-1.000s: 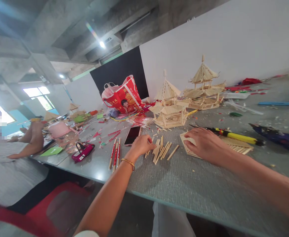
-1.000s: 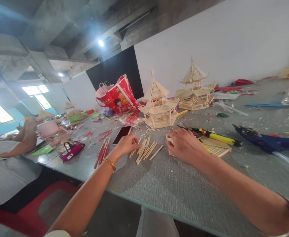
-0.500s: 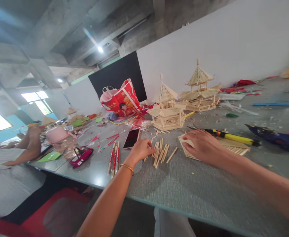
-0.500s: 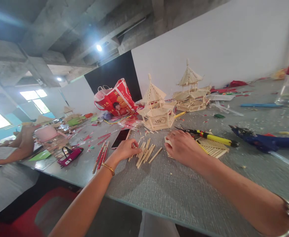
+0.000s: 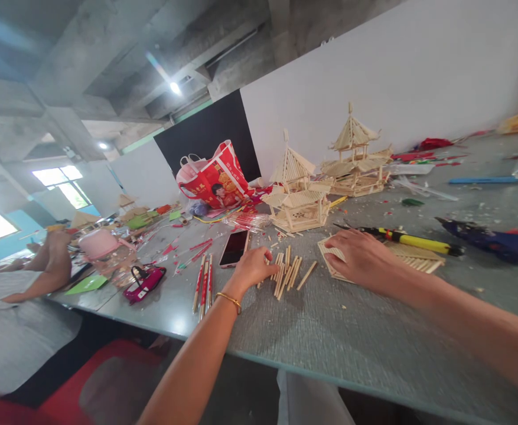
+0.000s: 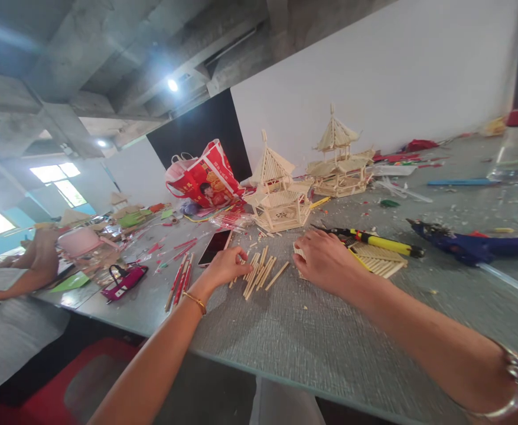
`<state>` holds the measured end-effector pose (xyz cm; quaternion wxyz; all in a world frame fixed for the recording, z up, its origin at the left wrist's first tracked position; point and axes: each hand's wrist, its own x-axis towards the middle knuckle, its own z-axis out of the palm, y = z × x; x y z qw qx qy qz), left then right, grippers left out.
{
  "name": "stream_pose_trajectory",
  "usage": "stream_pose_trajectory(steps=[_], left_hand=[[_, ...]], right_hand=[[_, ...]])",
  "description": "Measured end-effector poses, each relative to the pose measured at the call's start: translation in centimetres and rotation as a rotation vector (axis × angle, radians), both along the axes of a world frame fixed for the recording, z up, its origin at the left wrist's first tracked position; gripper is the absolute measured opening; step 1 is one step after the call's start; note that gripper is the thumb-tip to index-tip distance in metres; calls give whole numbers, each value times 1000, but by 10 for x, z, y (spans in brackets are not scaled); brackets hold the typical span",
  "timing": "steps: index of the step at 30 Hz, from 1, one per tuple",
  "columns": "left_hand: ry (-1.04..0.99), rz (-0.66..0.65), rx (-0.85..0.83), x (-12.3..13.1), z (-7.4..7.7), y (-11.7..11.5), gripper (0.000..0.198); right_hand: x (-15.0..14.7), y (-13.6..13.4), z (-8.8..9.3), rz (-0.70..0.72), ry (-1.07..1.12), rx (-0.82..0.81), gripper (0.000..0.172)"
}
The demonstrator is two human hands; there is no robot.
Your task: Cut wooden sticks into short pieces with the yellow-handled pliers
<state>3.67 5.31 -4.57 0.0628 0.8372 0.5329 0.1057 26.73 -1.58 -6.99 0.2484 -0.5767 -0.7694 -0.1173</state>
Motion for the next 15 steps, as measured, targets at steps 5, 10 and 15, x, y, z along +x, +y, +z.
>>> stream_pose_trajectory(steps=[5,10,15], left_hand=[[42,-6,-13,4,2,0,28],[47,-10,-11,5,3,-1,28],[43,-15,-12,5,2,-1,27]], right_hand=[[-1,-2,2,-11,9,-10,28],[0,0,1,-1,5,-8,28],[0,-1,3,-4,3,-27,26]])
